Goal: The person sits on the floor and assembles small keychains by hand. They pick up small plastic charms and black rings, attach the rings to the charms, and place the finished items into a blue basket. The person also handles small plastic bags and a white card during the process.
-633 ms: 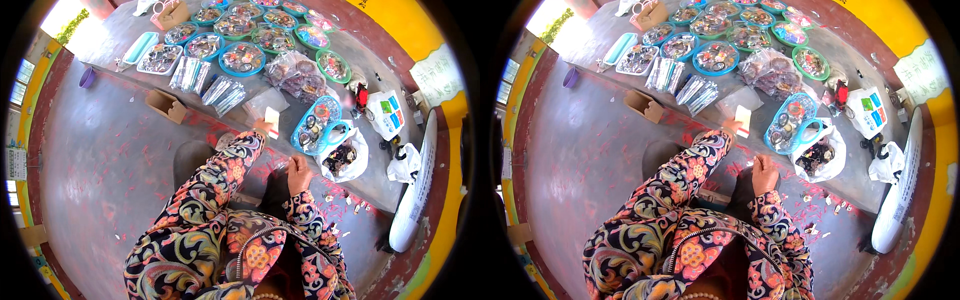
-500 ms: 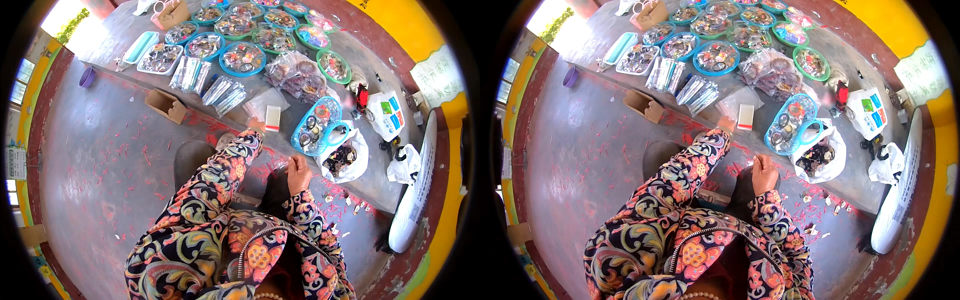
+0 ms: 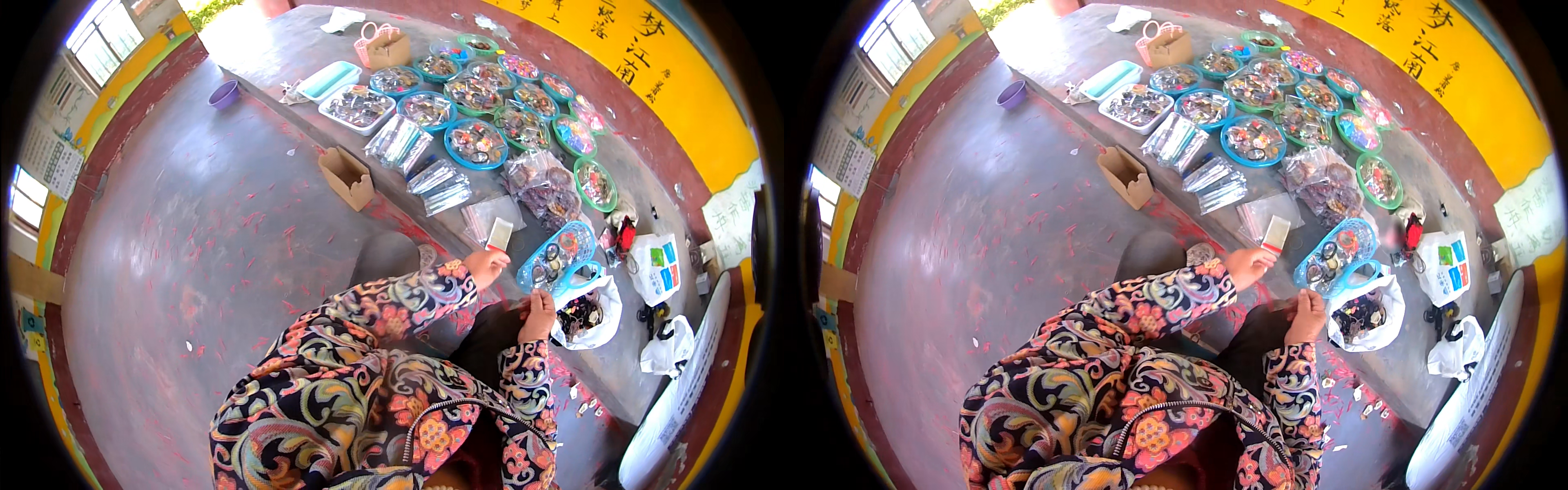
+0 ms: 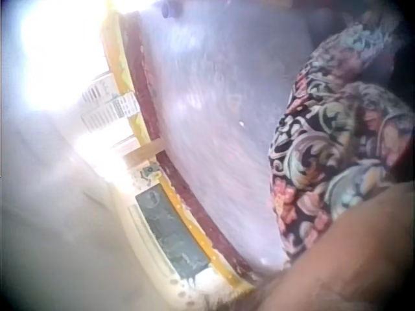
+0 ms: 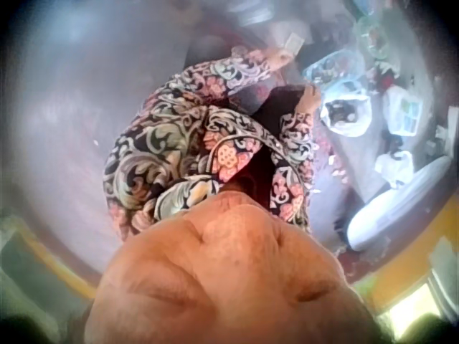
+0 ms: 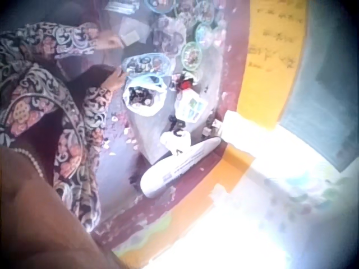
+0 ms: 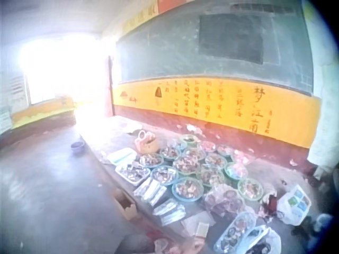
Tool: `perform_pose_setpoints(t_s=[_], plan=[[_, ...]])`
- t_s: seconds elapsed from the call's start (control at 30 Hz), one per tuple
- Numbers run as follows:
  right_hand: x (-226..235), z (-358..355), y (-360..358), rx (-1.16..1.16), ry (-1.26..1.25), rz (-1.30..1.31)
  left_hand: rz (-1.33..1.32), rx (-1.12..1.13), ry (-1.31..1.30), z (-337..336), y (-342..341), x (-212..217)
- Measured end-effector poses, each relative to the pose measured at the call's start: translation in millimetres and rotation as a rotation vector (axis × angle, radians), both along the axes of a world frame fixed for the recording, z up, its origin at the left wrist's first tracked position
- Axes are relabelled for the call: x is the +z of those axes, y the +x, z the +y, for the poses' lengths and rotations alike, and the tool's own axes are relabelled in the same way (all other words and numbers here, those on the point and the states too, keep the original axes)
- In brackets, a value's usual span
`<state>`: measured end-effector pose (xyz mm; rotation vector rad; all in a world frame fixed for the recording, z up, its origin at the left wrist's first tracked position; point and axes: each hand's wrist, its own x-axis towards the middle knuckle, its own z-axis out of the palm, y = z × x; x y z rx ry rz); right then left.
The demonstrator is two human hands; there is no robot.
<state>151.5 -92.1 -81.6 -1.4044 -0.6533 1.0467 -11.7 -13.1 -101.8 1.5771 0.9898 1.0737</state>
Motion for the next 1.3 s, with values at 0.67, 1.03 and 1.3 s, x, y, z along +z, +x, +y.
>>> perform_pose_setpoints(t_s=[0.67,1.03,1.3], plan=[[17,-34,-31,0.581,-0.312,0.581,0.031,-0.189,-0.103,-79,-41,64],[11,-32,-34,0.597,-0.069,-0.010,-0.105,-0.164,-0.740,-60,-53,47],[17,-34,-33,0.543,-0.108,0.158,-0.118,-0.179,-0.694,-60,-51,46]])
